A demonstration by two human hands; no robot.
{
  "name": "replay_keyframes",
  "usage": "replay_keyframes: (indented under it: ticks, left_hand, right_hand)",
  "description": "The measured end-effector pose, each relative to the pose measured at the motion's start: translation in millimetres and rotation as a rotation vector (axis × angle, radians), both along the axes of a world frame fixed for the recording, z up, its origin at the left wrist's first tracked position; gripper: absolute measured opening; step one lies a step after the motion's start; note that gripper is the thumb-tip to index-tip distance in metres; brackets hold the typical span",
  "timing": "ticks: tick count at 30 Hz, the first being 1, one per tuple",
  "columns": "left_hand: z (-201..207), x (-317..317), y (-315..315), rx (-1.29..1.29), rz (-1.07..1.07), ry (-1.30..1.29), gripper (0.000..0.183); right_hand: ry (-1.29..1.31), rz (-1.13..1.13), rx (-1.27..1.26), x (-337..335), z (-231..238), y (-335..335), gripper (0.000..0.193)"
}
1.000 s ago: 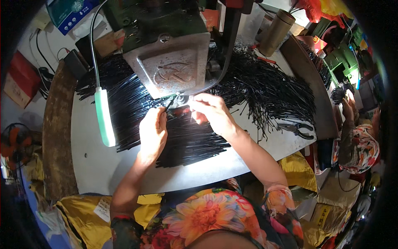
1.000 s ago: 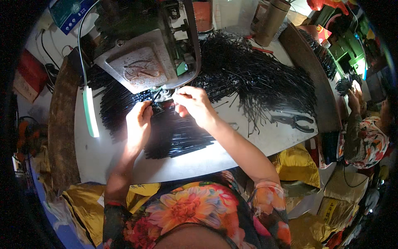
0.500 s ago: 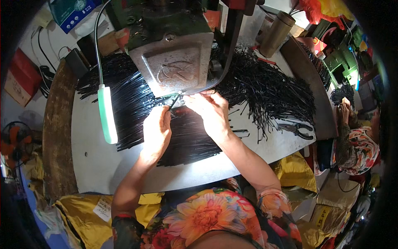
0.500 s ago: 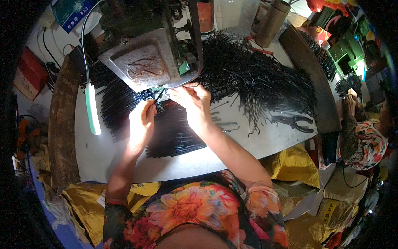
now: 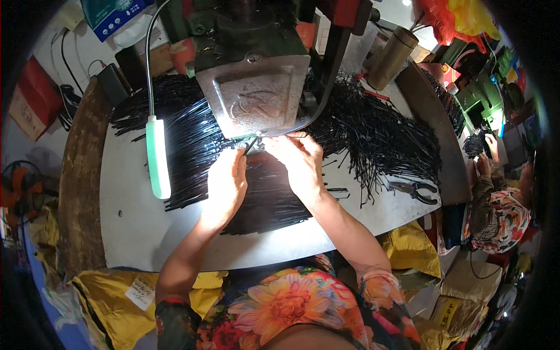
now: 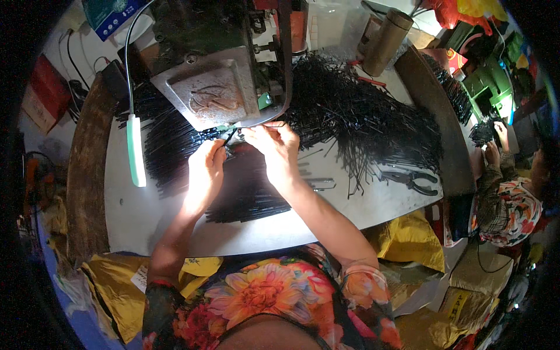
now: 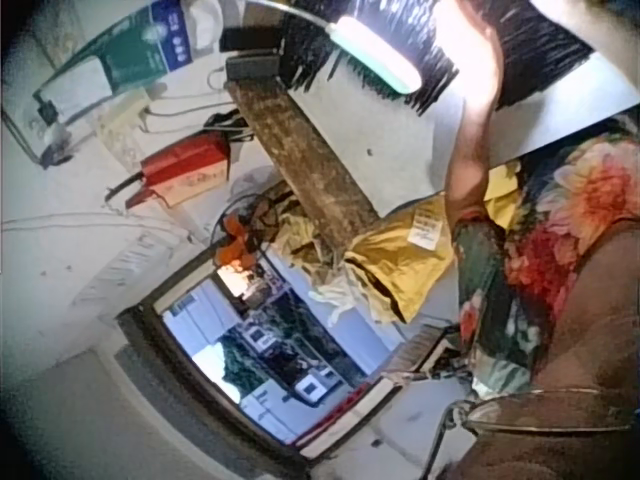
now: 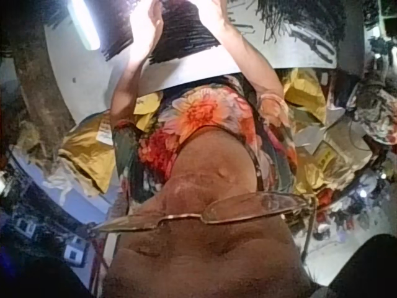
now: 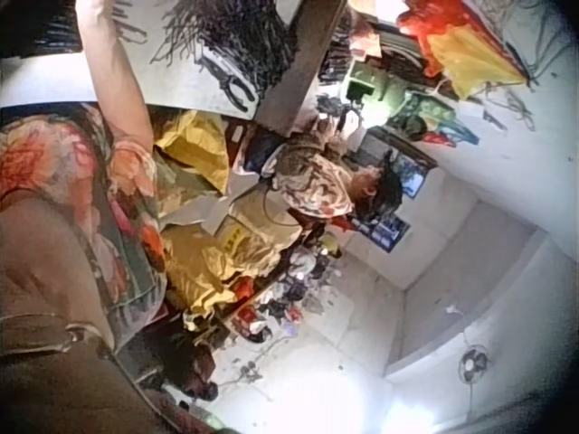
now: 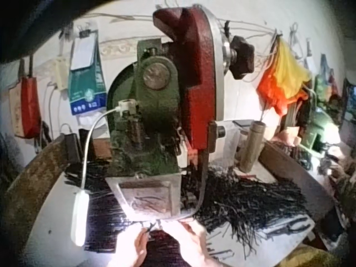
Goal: The person assembles umbrella ribs by picking up thin rods and small connectors, aligning them under a press machine to join them, and placing the assembled ribs onto a pile on the table.
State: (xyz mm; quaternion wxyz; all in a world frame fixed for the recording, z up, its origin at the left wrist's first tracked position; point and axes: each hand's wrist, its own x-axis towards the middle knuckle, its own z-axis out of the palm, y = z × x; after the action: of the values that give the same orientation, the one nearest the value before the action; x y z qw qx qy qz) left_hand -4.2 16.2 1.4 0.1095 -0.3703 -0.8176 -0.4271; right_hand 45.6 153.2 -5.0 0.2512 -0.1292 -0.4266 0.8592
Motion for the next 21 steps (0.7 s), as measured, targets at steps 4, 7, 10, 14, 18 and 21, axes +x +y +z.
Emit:
replay_keyframes:
  ticks: [4,7,10,14,18,21]
  left_hand:
    - [-1.8,-2.5,0.6,0.009,-0.003,0.046,0.016]
    - [0.7,-2.1,-0.3,-0.025,-0.002,0.031,0.016]
    - [0.6,-1.6,-0.1,-0.037,-0.002,0.054,0.016]
    - [2.8,1.3,1.3,-0.095,0.049,0.147,0.014]
    - [4.7,1.2,0.7,-0.110,0.038,0.099,0.014]
    - [-4.0,-2.0,1.2,-0.055,0.030,0.214,0.014]
  right_hand:
    - [0.053,0.012,0.017,1.2,2.7,0.4,0.015]
    - [0.044,-0.001,0.037,1.5,0.6,-0.9,0.016]
    - [-0.037,-0.007,0.051,2.1,7.7,-2.2,0.016]
    - [-0.001,-0.010,0.090,2.1,4.6,-1.5,0.016]
    - [0.031,0.005,0.048,2.0,1.5,-1.1,0.016]
    - [0.035,-0.001,0.058,2.3,0.4,-2.2,0.016]
